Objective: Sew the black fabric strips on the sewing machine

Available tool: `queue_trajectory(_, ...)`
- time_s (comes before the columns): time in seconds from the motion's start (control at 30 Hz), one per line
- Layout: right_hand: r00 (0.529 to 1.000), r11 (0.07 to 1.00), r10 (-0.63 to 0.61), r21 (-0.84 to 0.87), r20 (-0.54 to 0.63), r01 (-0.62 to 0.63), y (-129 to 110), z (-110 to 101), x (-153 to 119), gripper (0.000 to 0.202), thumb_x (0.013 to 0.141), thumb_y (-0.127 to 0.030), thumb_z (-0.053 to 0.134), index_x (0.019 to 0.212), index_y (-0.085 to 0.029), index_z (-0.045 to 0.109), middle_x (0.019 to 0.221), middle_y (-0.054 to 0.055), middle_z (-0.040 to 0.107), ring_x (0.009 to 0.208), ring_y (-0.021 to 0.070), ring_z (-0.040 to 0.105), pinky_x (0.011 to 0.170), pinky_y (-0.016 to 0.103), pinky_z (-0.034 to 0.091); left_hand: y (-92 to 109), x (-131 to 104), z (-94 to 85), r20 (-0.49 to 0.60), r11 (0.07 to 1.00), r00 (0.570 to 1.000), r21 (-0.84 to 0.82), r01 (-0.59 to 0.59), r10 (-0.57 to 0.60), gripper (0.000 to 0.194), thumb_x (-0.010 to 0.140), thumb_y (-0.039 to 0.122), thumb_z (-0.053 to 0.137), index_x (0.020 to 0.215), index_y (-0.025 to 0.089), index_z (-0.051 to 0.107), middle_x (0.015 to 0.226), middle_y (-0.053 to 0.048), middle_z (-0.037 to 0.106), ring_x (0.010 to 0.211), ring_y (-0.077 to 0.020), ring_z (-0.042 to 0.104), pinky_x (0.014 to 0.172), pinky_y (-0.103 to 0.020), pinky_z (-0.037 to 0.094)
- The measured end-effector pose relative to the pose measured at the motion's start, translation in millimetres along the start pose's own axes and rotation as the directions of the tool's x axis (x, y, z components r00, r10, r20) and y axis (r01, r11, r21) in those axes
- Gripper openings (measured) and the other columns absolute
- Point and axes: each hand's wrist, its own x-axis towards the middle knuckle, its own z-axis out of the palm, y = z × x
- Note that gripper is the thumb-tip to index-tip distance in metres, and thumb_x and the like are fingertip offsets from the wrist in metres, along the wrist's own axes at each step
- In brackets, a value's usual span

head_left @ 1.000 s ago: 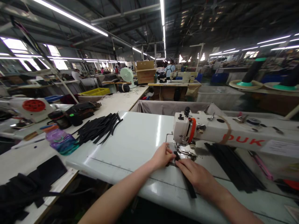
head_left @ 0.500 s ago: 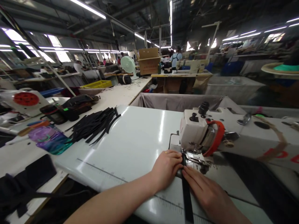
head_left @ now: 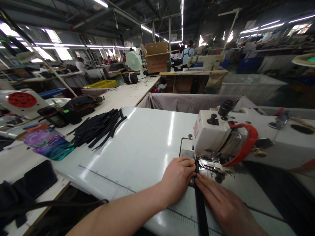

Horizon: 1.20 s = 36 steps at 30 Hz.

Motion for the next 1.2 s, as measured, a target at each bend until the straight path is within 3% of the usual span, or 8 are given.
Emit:
queue_trajectory(0.23, 0.998, 0.997, 0.060, 0.045, 0.011, -0.061, -1.5, 6.1, -6.4, 0.047, 0.086, -0.001, 0.037, 0.125, -0.013, 0.060, 0.123, 0.011, 0.067, 0.113, 0.0187, 0.063, 0.094, 0.030, 0.053, 3.5, 0.2, 2.3, 0.038, 0.997, 0.999, 0.082, 0.008, -0.011, 0.013, 0.094, 0.018, 0.054, 0.097, 0.014, 0.066, 0.111, -0.007, 0.068, 0.113, -0.0205, 0.059, 0.096, -0.034, 0.048)
queue_trajectory(0.43, 0.998, 0.997, 0.064, 0.040, 0.026, -0.065, -3.9, 3.9, -2.7, 0.039, 0.089, -0.003, 0.039, 0.120, -0.009, 0.063, 0.119, 0.013, 0.068, 0.111, 0.0192, 0.064, 0.094, 0.030, 0.053, 5.7, -3.2, 6.2, 0.039, 0.989, 0.999, 0.150, 0.014, -0.020, 0.016, 0.094, 0.017, 0.053, 0.107, 0.014, 0.063, 0.117, -0.006, 0.066, 0.117, -0.0186, 0.056, 0.098, -0.032, 0.048)
queue_trajectory(0.8, 1.000, 1.000, 0.028, 0.012, 0.002, -0.028, -1.3, 2.9, -1.7, 0.039, 0.089, -0.001, 0.038, 0.117, -0.008, 0.064, 0.118, 0.013, 0.069, 0.108, 0.0204, 0.065, 0.091, 0.031, 0.054, 2.6, 0.0, 4.9, 0.040, 0.989, 0.999, 0.145, -0.029, 0.024, 0.012, 0.095, 0.019, 0.053, 0.094, 0.014, 0.064, 0.108, -0.007, 0.068, 0.111, -0.0194, 0.059, 0.094, -0.033, 0.050)
queue_trajectory(1.0, 0.999, 0.999, 0.048, 0.025, 0.003, -0.048, -2.7, 1.5, 0.6, 0.037, 0.091, -0.003, 0.038, 0.117, -0.008, 0.063, 0.117, 0.013, 0.069, 0.108, 0.0199, 0.065, 0.091, 0.031, 0.054, 2.5, -1.5, 5.8, 0.022, 0.989, 1.000, 0.148, -0.017, 0.014, 0.014, 0.094, 0.017, 0.055, 0.105, 0.013, 0.063, 0.115, -0.006, 0.067, 0.115, -0.0191, 0.057, 0.097, -0.032, 0.048)
queue_trajectory(1.2, 0.999, 0.998, 0.045, 0.034, 0.007, -0.045, -2.5, 2.1, 0.4, 0.036, 0.092, -0.003, 0.038, 0.117, -0.008, 0.063, 0.116, 0.013, 0.069, 0.108, 0.0200, 0.065, 0.092, 0.031, 0.054, 5.0, 0.0, 3.8, 0.080, 0.985, 0.997, 0.175, 0.002, -0.016, 0.012, 0.095, 0.017, 0.052, 0.098, 0.015, 0.064, 0.111, -0.006, 0.067, 0.114, -0.0193, 0.057, 0.093, -0.033, 0.049)
